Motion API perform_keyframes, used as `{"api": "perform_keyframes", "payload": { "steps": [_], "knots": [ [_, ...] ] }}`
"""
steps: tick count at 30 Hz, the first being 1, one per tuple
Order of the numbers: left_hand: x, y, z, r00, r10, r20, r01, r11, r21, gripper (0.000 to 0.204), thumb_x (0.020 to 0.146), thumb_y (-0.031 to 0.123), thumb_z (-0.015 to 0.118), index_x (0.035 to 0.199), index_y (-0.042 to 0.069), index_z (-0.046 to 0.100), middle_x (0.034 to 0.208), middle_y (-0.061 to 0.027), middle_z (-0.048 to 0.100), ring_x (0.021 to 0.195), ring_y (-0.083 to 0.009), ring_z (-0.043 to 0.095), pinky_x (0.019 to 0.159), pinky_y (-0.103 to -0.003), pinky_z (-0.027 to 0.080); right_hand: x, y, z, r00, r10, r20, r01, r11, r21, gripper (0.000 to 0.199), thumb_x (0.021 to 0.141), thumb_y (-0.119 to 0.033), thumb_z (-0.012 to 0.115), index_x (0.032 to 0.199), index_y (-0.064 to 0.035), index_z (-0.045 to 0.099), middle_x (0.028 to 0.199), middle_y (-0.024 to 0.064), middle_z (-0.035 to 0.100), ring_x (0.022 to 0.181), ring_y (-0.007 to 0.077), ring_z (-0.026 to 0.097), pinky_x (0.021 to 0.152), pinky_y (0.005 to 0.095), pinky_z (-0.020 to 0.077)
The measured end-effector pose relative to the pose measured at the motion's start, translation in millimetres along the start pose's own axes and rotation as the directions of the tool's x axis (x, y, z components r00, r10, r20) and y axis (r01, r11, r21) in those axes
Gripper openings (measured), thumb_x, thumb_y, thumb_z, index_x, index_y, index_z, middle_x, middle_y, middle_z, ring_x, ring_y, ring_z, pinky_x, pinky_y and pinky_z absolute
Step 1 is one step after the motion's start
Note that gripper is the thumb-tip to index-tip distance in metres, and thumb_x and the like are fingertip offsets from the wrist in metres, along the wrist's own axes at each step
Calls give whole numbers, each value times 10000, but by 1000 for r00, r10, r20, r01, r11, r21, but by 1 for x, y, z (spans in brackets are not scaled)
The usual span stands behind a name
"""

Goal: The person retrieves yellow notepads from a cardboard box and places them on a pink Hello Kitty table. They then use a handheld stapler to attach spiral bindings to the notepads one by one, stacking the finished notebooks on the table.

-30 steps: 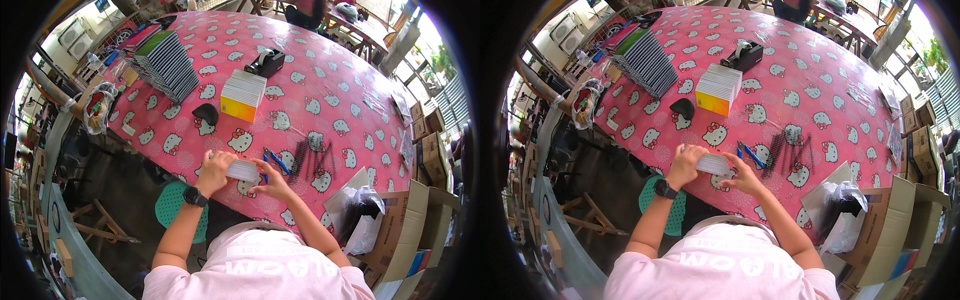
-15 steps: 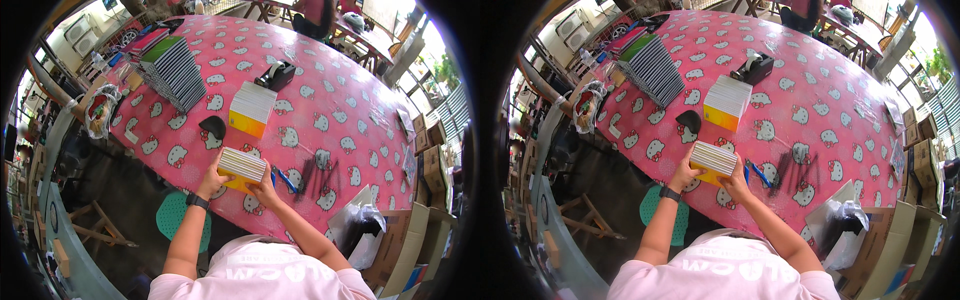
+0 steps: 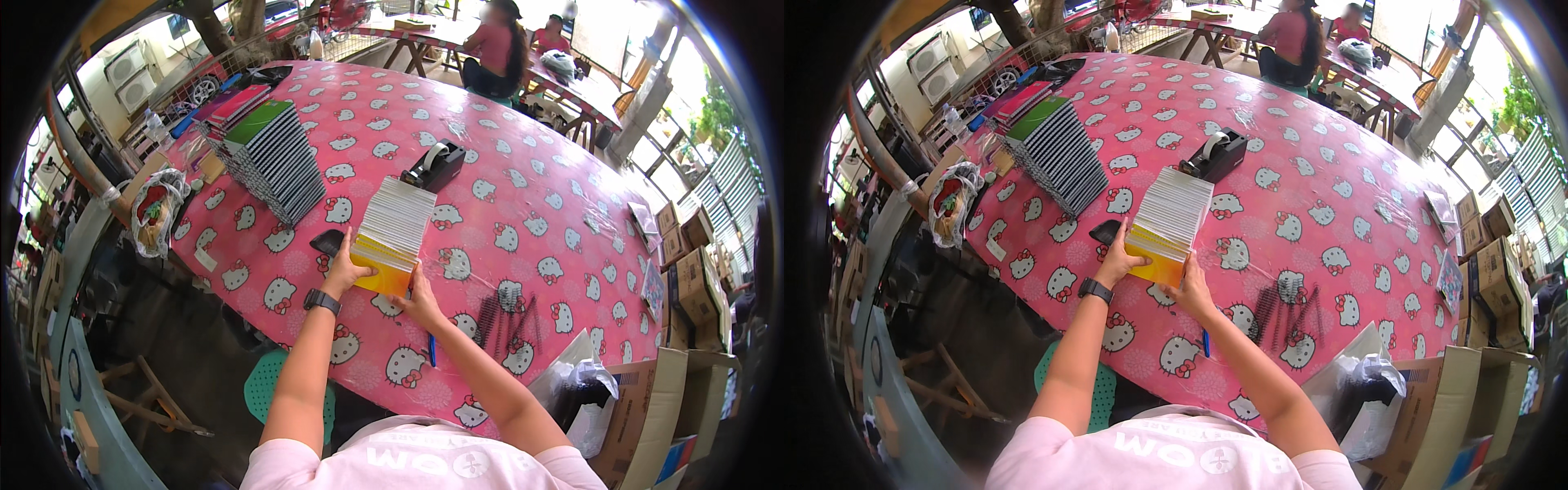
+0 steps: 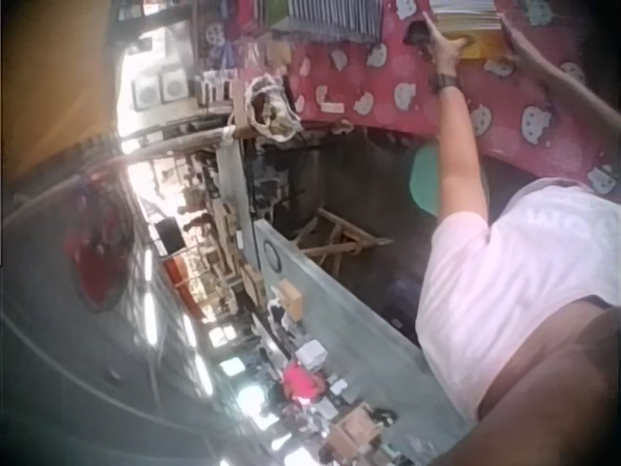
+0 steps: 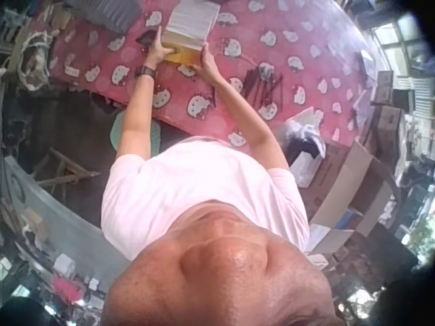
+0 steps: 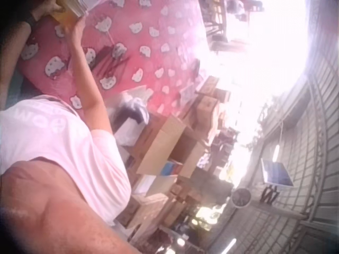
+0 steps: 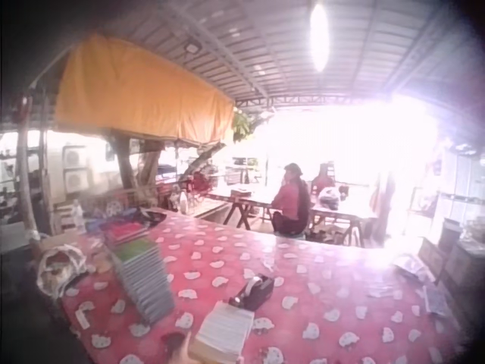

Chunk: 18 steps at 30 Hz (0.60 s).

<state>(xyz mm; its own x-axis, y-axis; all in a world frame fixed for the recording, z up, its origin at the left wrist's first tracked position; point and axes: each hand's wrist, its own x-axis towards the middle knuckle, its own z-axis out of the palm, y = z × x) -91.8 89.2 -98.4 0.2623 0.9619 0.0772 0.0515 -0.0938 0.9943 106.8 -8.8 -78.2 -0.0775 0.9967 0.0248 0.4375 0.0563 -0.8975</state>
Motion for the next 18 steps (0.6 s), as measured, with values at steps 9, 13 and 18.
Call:
{"api": "perform_keyframes", "payload": {
  "steps": [9, 13, 18],
  "knots": [
    [-2, 50, -7, 960, -259, 107, 40, 505, 862, 1237, 449, 296, 886, 1469, 134, 205, 1499, -134, 287, 1402, -280, 237, 1114, -563, 138, -39, 3, -39, 979, 90, 182, -104, 992, 68, 800, 800, -362, 713, 1400, 12, 339, 1385, 228, 426, 1297, 302, 404, 1089, 371, 302],
    [-6, 33, -67, 957, -204, 205, -90, 462, 882, 1025, 516, 204, 834, 1413, 121, 347, 1463, -131, 357, 1385, -295, 270, 1123, -482, 217, -128, -25, -102, 900, 81, 428, -286, 850, 441, 582, 892, -292, 637, 1358, -5, 437, 1334, 147, 514, 1232, 205, 475, 1033, 334, 370],
    [6, 21, -85, 941, 309, 139, -280, 478, 833, 472, 652, -125, 530, 1089, 17, 638, 1131, -198, 624, 1104, -349, 575, 982, -384, 441, -282, -52, -177, 961, 219, 170, -276, 797, 537, 594, 897, -264, 636, 1391, -41, 394, 1365, 121, 487, 1242, 203, 466, 981, 339, 410]
  ]
}}
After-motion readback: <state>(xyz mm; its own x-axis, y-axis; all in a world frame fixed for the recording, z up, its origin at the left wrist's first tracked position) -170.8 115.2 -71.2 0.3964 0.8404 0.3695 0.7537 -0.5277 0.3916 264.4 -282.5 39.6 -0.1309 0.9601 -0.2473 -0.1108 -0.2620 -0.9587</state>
